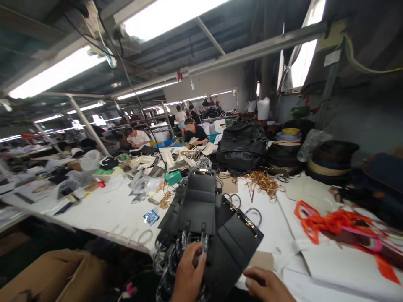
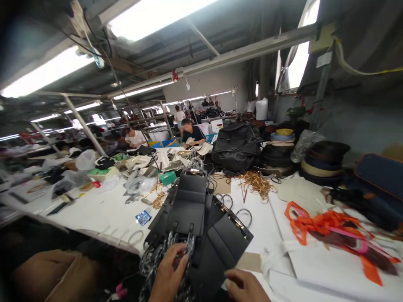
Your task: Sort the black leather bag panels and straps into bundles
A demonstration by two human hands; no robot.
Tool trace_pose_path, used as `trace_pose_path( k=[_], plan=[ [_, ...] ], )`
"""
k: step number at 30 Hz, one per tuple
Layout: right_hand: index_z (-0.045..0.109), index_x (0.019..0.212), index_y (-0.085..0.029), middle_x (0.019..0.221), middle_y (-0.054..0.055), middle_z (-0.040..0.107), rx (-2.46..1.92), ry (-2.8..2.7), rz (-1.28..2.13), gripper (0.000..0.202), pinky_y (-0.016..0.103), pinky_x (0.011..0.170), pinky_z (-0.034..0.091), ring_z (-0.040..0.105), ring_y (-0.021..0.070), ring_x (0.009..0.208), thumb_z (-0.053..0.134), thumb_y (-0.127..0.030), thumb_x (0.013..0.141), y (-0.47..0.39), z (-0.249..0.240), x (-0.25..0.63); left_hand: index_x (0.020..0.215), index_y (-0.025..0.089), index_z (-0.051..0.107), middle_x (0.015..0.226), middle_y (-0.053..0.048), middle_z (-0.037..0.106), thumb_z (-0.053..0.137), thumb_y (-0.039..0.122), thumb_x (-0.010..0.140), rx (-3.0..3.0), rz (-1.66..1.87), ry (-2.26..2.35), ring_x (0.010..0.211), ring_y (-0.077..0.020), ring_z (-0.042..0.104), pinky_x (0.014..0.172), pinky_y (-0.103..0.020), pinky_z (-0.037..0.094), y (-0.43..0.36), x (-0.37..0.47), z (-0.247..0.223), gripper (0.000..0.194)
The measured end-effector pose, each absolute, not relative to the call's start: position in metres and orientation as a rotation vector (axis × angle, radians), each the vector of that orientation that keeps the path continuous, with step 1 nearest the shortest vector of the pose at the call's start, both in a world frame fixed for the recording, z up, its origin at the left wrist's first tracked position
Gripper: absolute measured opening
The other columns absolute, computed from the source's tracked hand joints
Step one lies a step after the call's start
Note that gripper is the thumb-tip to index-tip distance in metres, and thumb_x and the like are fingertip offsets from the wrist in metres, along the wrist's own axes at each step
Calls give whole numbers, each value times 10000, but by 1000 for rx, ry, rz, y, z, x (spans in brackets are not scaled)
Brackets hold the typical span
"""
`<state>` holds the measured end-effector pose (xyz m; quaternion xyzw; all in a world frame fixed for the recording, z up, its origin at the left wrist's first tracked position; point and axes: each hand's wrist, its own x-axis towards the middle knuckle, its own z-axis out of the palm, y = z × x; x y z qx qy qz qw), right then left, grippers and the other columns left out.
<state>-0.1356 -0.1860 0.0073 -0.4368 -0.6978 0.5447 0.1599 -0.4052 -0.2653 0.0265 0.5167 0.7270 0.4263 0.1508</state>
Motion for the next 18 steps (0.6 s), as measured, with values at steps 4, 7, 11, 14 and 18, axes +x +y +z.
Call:
trace_pose_path(
  k=[4,7,11,14,18],
  plan=[
    [742,1111,-206,1090,75,738,-977,-1886,1617,448,370,919,524,677,298,1019,546,-512,848,-113,31,-202,1179,170,654,1253,-143,646,539,418,874,1529,1212,2373,1195,-289,603,1046,-475,486,-199,-466,36,410],
    [705,1194,-187,1211,93,696,-935,-1870,1547,467,375,1015,471,629,294,1138,566,-474,853,-71,44,-263,1268,79,598,1317,-199,611,527,397,855,1489,1095,2529,1271,-321,546,1119,-495,409,-150,-509,30,526],
    [635,1296,-145,1348,124,606,-1062,-1920,1307,567,382,1094,406,559,285,1248,583,-472,836,-26,35,-343,1337,-3,533,1342,-237,590,533,371,838,1443,1026,2525,1297,-355,514,1125,-482,395,-97,-552,13,623],
    [596,1340,-104,1399,157,556,-1239,-1972,1135,630,395,1151,336,497,299,1320,570,-502,853,0,21,-387,1347,28,534,1312,-210,614,543,361,845,1445,1028,2485,1269,-339,532,1109,-460,409,-76,-569,6,603],
    [509,1420,-66,1429,200,517,-1447,-1980,1091,823,466,1144,338,482,354,1328,553,-653,845,18,8,-414,1384,83,509,1316,-184,608,542,344,882,1540,1083,2452,1257,-333,521,1098,-499,402,-78,-567,10,567]
  ],
)
